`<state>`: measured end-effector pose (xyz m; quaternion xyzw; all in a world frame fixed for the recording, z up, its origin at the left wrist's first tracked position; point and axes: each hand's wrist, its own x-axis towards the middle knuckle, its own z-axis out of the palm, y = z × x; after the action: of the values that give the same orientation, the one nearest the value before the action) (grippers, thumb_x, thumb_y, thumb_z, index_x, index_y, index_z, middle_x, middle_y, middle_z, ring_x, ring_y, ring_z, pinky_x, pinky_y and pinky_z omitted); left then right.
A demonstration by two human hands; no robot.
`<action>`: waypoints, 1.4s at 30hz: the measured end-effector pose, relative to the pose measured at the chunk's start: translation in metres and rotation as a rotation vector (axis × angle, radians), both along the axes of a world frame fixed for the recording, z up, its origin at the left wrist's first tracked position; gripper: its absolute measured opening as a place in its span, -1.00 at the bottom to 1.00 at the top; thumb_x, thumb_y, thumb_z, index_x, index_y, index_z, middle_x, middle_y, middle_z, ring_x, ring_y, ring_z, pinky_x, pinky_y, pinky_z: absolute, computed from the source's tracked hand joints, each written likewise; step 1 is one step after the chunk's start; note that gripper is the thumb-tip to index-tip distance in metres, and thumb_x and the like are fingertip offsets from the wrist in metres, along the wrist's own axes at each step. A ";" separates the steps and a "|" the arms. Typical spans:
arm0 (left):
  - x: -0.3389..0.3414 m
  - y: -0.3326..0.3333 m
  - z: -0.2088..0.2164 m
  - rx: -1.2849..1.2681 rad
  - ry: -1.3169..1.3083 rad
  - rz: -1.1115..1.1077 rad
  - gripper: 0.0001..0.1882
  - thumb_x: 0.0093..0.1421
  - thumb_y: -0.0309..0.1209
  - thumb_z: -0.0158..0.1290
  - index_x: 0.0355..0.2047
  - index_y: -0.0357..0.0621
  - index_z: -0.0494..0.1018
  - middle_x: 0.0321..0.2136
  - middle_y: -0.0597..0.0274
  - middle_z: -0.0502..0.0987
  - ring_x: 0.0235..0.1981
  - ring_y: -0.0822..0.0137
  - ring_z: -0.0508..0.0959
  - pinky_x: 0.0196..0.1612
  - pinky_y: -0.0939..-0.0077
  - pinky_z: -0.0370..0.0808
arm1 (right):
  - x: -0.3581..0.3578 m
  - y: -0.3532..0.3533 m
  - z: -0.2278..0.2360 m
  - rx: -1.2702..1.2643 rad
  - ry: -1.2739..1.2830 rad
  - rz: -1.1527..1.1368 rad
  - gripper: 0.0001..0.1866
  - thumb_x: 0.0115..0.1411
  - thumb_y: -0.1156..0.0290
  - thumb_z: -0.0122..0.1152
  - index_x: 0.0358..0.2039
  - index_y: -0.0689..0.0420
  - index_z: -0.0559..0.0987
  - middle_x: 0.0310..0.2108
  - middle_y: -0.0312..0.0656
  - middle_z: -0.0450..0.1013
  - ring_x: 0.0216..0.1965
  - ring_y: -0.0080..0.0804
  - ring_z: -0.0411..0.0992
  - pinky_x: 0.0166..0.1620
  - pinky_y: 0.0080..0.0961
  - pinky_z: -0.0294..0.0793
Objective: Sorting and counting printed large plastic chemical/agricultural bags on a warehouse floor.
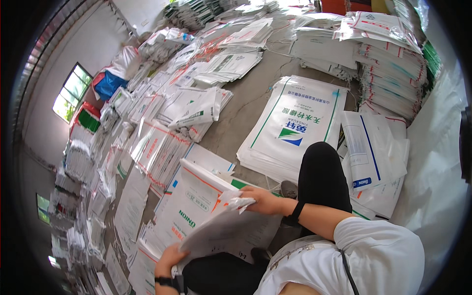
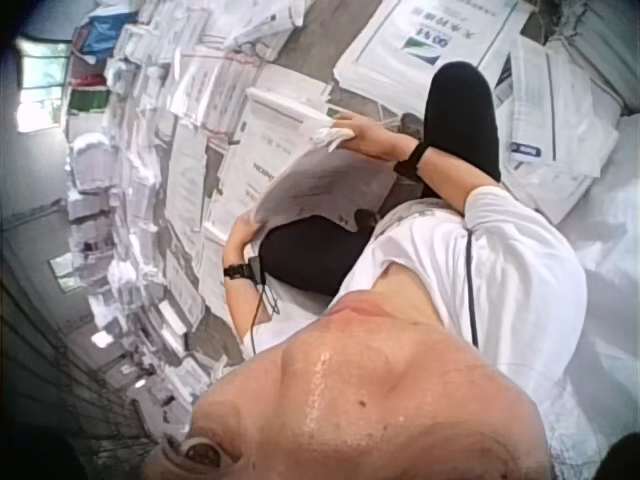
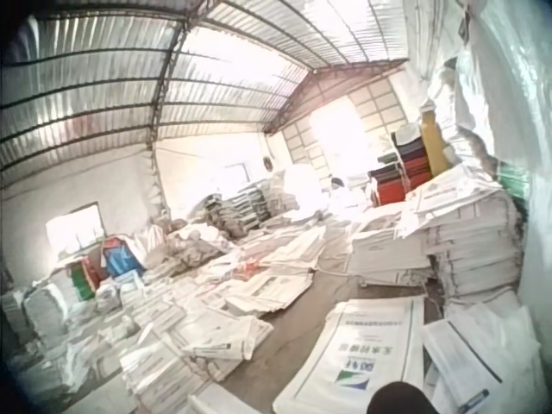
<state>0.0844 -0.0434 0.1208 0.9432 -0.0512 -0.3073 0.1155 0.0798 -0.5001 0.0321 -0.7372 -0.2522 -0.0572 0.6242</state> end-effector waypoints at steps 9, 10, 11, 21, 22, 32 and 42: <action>-0.120 -0.017 0.027 -0.042 -0.499 0.161 -0.51 0.15 -0.25 0.13 0.02 -0.31 0.47 -0.08 -0.20 0.57 0.01 -0.08 0.53 0.07 0.19 0.42 | 0.000 0.008 -0.005 0.256 0.066 -0.117 -0.14 0.17 0.51 0.32 0.40 -0.08 0.09 0.24 -0.11 0.30 0.19 -0.28 0.34 0.16 -0.40 0.37; -0.121 -0.018 0.031 -0.039 -0.501 0.173 -0.51 0.15 -0.25 0.13 0.02 -0.31 0.47 -0.08 -0.20 0.57 0.01 -0.08 0.53 0.07 0.19 0.42 | -0.002 0.005 0.006 0.123 0.154 -0.074 -0.25 0.19 0.48 0.31 0.34 -0.05 0.20 0.18 -0.15 0.36 0.14 -0.35 0.37 0.14 -0.43 0.38; -0.119 -0.016 0.033 -0.088 -0.381 0.205 -0.49 0.15 -0.25 0.12 0.05 -0.32 0.45 -0.04 -0.20 0.54 0.06 -0.07 0.49 0.11 0.20 0.38 | -0.002 0.003 0.015 -0.012 0.240 -0.032 -0.36 0.21 0.45 0.30 0.28 -0.01 0.30 0.11 -0.18 0.42 0.10 -0.42 0.39 0.12 -0.46 0.38; -0.063 0.128 -0.069 -1.139 0.123 1.066 -0.49 0.36 -0.17 -0.07 0.19 -0.27 0.33 0.04 0.05 0.49 0.07 0.23 0.46 0.17 0.42 0.36 | -0.014 -0.009 0.019 0.220 0.428 0.163 -0.72 0.22 0.45 0.28 -0.04 0.15 0.56 -0.16 -0.33 0.54 -0.09 -0.58 0.41 0.04 -0.56 0.37; -0.056 0.122 -0.074 -0.871 -0.104 0.830 -0.51 0.36 -0.21 -0.07 0.18 -0.28 0.33 0.02 0.04 0.49 0.06 0.20 0.46 0.16 0.40 0.37 | -0.015 -0.010 0.020 0.233 0.445 0.162 -0.71 0.21 0.47 0.28 -0.04 0.15 0.56 -0.15 -0.32 0.54 -0.08 -0.57 0.41 0.05 -0.56 0.36; -0.064 0.069 -0.040 -0.116 -0.444 0.184 -0.54 0.33 -0.31 -0.03 0.16 -0.31 0.31 -0.06 -0.03 0.51 0.03 0.09 0.46 0.12 0.28 0.40 | -0.003 -0.020 -0.012 0.171 0.417 0.151 -0.63 0.19 0.53 0.29 0.03 0.15 0.55 -0.08 -0.32 0.53 -0.05 -0.54 0.41 0.11 -0.54 0.35; -0.117 0.043 0.032 0.188 -0.291 -0.032 -0.50 0.28 -0.33 0.01 0.17 -0.33 0.29 -0.11 -0.11 0.53 0.02 0.01 0.46 0.10 0.19 0.41 | -0.001 -0.019 -0.014 0.161 0.392 0.136 -0.55 0.20 0.51 0.27 0.13 0.12 0.48 -0.01 -0.27 0.51 0.01 -0.52 0.39 0.15 -0.52 0.32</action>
<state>-0.0327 -0.0001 0.1533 0.9835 -0.0533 -0.1726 0.0133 0.0789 -0.5193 0.0186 -0.6636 -0.1698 0.1092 0.7204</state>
